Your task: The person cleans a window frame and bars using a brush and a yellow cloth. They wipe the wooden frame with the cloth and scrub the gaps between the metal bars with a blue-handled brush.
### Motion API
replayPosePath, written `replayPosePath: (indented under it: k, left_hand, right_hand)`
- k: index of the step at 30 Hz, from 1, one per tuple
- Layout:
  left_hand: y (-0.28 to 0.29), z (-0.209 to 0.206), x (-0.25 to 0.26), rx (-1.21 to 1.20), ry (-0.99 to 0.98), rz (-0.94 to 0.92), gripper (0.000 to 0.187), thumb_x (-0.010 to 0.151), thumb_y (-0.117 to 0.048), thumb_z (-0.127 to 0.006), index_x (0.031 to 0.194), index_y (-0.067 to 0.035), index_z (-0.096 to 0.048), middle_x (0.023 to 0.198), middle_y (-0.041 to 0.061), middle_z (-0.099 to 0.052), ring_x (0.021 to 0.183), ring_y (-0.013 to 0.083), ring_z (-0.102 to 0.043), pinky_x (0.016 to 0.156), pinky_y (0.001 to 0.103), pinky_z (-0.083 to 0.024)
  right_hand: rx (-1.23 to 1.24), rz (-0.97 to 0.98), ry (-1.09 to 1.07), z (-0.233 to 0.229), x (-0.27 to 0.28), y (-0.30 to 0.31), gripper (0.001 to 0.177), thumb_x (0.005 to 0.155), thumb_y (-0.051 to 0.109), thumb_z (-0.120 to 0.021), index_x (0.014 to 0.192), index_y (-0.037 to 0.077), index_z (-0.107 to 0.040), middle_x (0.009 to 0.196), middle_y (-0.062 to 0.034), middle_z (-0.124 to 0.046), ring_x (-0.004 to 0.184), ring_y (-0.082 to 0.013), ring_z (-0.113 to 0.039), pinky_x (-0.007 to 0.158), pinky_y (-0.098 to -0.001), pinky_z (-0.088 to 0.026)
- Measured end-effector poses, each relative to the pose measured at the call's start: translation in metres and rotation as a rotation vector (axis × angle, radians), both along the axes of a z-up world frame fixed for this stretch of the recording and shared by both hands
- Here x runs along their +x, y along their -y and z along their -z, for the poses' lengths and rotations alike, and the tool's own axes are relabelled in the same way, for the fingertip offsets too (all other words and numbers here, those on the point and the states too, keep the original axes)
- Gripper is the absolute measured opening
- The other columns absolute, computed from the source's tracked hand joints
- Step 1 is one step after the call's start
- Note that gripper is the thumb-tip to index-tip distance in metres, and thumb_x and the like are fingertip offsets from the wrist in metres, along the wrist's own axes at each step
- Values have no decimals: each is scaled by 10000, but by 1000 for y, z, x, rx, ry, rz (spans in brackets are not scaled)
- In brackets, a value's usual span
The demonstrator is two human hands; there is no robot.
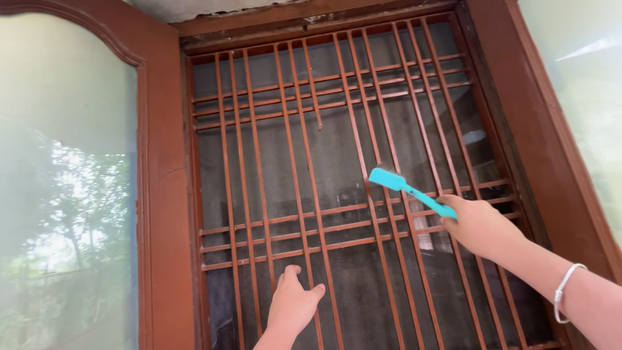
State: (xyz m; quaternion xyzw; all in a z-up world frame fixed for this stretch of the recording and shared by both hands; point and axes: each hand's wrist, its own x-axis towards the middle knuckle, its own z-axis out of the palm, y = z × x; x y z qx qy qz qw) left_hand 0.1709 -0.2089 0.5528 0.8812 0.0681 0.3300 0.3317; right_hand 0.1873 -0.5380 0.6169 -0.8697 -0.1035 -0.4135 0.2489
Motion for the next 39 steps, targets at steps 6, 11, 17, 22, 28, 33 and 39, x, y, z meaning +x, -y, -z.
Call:
replayPosePath:
  k: [6, 11, 17, 22, 28, 33, 39]
  left_hand:
    - [-3, -5, -10, 36, 141, -42, 717, 874, -343, -742, 1458, -81, -418, 1524, 122, -449, 1419, 284, -476, 1171, 382, -400]
    - [-7, 4, -10, 69, 313, -6, 644, 841, -308, -748, 1384, -90, -480, 1483, 119, -492, 1371, 297, -512, 1117, 389, -437]
    - [-24, 29, -37, 65, 153, -118, 665, 872, -300, -733, 1430, -109, -428, 1498, 117, -465, 1370, 299, -509, 1110, 396, -443]
    - [-24, 34, -58, 47, -5, -171, 684, 921, -289, -679, 1495, -111, -353, 1546, 100, -407, 1349, 274, -548, 1112, 385, -464]
    - [-27, 43, -54, 113, -6, -206, 647, 918, -292, -699, 1459, -111, -393, 1510, 105, -431, 1370, 281, -512, 1118, 383, -461]
    - [-34, 48, -35, 102, -51, -200, 619, 920, -296, -697, 1440, -117, -413, 1461, 92, -476, 1341, 257, -550, 1108, 383, -469]
    - [-46, 38, 4, 187, 131, -95, 590, 871, -265, -735, 1370, -100, -467, 1404, 72, -523, 1333, 256, -538, 1104, 380, -451]
  right_hand:
    - [-79, -30, -6, -12, 5, -28, 429, 992, 291, -560, 1409, 194, -535, 751, -124, -756, 627, -267, -753, 619, -428, -622]
    - [-128, -83, 192, 16, 36, -33, 347, 933, 279, -644, 1249, 135, -624, 822, -137, -753, 754, -339, -745, 694, -478, -606]
    - [-104, -134, 64, 36, 30, -42, 332, 948, 303, -653, 1241, 148, -632, 814, -156, -769, 785, -352, -764, 747, -492, -614]
    - [-134, -114, 36, 23, 19, -48, 382, 967, 275, -605, 1321, 132, -586, 801, -180, -773, 739, -325, -765, 693, -459, -667]
    - [-135, -142, 137, -8, 38, -74, 278, 1011, 187, -548, 1257, 94, -637, 863, -200, -747, 782, -361, -760, 677, -495, -612]
    - [-305, -33, 160, -49, 52, -89, 253, 1001, 167, -558, 1220, 146, -684, 866, -149, -774, 795, -318, -788, 695, -457, -621]
    - [-435, 154, 318, -146, 66, -100, 212, 984, 152, -585, 1097, 160, -765, 927, -123, -770, 871, -324, -756, 747, -456, -618]
